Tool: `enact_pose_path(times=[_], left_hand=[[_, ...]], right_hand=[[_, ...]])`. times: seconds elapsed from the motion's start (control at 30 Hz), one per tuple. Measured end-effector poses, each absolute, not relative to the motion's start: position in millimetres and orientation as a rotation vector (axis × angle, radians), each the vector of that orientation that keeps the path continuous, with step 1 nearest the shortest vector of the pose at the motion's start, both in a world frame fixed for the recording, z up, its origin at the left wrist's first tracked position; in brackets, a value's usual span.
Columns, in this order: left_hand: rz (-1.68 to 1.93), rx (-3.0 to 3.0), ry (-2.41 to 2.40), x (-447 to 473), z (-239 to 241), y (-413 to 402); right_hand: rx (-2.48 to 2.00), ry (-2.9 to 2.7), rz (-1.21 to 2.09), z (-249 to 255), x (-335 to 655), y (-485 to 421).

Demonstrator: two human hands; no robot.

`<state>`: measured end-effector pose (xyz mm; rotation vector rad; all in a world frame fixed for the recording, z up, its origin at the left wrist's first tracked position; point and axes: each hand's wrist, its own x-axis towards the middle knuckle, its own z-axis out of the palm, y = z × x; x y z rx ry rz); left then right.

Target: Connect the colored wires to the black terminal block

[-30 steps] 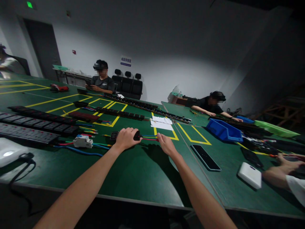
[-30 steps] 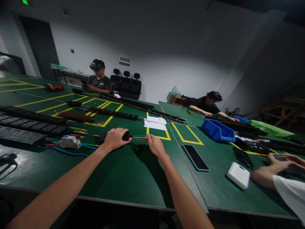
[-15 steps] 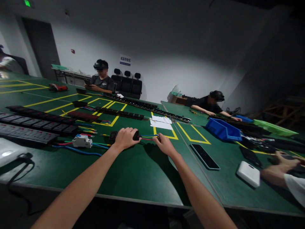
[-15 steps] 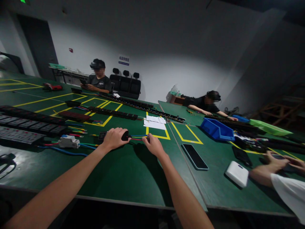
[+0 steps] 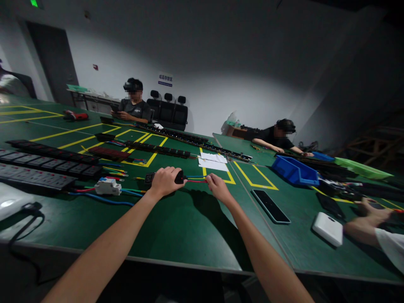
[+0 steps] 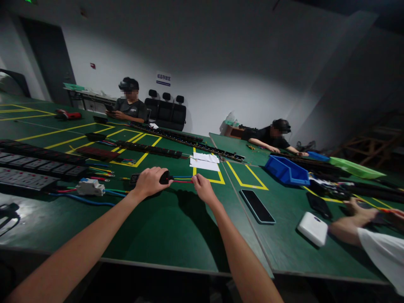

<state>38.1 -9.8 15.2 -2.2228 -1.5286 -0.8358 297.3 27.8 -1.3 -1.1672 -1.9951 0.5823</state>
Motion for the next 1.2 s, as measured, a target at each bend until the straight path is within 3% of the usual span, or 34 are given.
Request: enact_pose_path(times=[0.23, 0.63, 1.2], left_hand=[[-0.828, -2.187, -1.508, 39.9, 16.4, -10.0], [-0.845, -2.202, -1.473, 39.4, 19.8, -12.3], [-0.853, -2.183, -1.523, 36.2, 18.4, -10.3]], right_hand=[[-1.148, -1.830, 0.691, -13.0, 298.8, 36.7], [-1.324, -1.991, 0.292, -5.7, 302.5, 30.0], [-1.263, -2.055, 0.245, -5.5, 301.7, 30.5]])
